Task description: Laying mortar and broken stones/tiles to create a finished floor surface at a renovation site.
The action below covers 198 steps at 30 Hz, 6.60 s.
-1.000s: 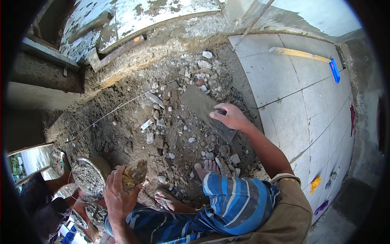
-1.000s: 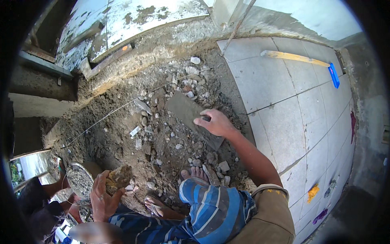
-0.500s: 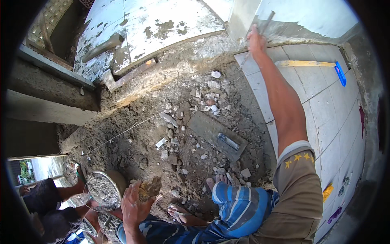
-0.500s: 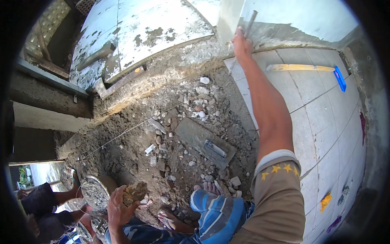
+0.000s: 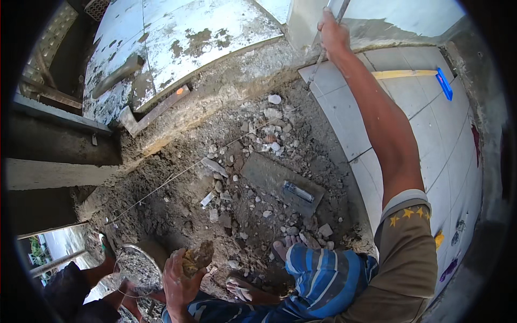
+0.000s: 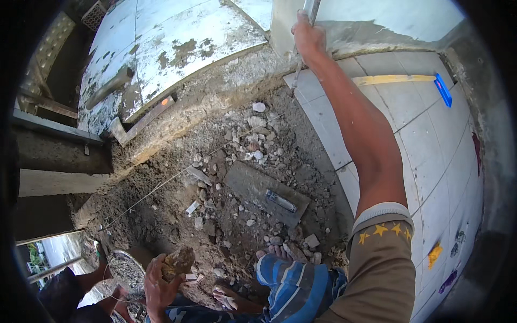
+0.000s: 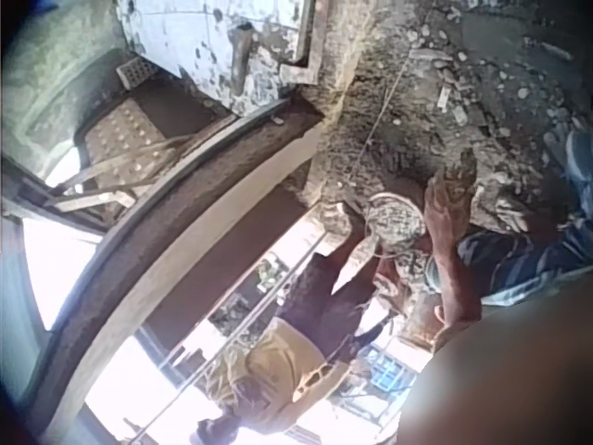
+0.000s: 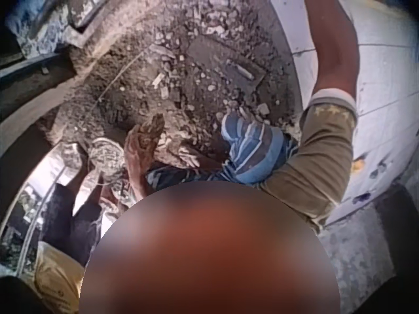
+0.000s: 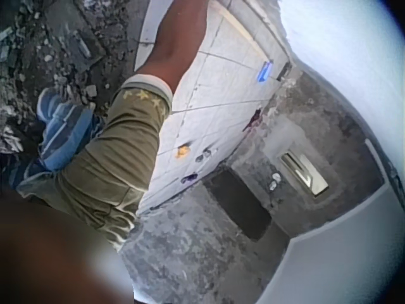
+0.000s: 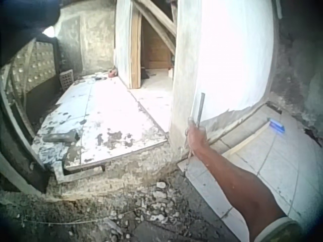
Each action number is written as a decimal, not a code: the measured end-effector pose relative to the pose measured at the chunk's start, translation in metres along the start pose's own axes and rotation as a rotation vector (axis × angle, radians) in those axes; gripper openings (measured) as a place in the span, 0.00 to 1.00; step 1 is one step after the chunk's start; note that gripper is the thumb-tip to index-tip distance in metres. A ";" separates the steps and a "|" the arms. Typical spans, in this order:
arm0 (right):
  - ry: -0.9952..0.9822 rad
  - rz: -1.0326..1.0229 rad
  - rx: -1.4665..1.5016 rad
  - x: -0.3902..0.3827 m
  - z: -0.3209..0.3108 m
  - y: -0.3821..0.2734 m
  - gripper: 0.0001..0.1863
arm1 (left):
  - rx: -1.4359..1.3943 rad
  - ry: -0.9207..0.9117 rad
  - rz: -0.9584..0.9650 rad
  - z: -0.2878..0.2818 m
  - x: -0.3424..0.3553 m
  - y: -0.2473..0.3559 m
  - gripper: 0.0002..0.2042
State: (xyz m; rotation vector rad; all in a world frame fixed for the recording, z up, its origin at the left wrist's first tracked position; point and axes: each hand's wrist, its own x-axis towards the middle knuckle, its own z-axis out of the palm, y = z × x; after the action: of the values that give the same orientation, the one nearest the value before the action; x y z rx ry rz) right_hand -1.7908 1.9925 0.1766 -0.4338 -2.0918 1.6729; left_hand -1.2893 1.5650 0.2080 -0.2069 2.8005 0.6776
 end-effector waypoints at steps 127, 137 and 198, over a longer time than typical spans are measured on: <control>-0.772 -0.121 -0.816 -0.377 -0.108 0.135 0.23 | 0.102 0.029 0.097 -0.013 -0.026 0.014 0.33; -2.102 -0.110 -0.513 -0.408 -0.054 0.085 0.30 | 0.153 0.032 -0.038 -0.020 -0.059 0.001 0.34; -1.022 -0.180 -1.103 -0.313 -0.020 0.112 0.32 | 0.066 -0.110 0.105 -0.015 -0.031 0.002 0.32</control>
State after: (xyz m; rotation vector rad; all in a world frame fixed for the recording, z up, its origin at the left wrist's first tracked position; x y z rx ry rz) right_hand -1.5131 1.8807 0.0303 0.4460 -3.5398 0.4279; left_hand -1.2632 1.5626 0.2301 -0.0093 2.7380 0.5999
